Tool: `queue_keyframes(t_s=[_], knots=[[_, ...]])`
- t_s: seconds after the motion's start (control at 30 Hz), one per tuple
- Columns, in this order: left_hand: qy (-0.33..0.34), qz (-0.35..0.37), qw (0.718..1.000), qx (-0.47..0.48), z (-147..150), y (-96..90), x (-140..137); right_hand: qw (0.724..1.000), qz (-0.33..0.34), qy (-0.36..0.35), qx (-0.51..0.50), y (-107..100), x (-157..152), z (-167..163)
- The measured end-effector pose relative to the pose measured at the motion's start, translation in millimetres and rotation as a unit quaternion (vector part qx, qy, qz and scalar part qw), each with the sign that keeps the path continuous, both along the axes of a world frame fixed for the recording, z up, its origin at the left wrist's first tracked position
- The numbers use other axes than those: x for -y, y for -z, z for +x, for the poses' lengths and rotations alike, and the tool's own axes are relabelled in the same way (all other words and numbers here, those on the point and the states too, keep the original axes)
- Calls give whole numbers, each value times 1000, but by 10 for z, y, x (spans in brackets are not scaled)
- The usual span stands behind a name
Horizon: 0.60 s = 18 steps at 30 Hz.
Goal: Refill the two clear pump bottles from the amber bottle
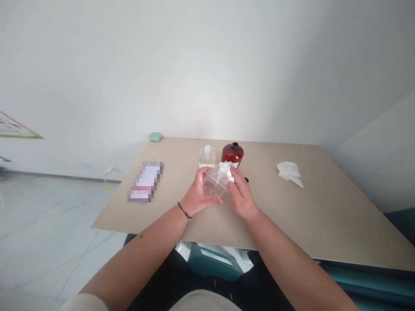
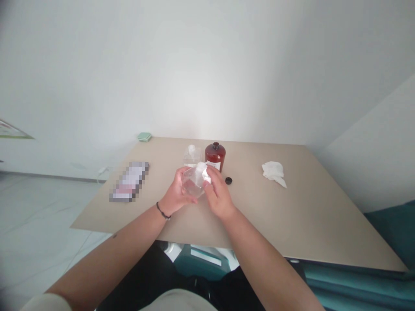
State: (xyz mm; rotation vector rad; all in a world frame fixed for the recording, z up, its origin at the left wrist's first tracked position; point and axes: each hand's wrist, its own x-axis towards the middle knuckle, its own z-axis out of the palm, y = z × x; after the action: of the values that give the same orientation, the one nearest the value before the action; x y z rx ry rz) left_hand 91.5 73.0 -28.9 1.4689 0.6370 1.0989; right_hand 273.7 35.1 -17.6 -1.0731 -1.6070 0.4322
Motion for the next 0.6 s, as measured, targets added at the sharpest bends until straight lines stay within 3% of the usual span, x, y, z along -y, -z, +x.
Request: queue_keyframes(t_s=[0.13, 0.23, 0.47, 0.6], knots=[[-46, 44, 996, -69, -7, -8, 38, 1000, 19, -3, 10, 4, 20, 19], [-42, 78, 994, -71, -23, -24, 45, 1000, 15, -12, 15, 2, 17, 35], [75, 33, 997, 12, -42, 59, -13, 996, 24, -52, -66, 11, -29, 81], [113, -28, 992, 52, -44, 34, -44, 994, -49, -23, -91, 71, -46, 110]])
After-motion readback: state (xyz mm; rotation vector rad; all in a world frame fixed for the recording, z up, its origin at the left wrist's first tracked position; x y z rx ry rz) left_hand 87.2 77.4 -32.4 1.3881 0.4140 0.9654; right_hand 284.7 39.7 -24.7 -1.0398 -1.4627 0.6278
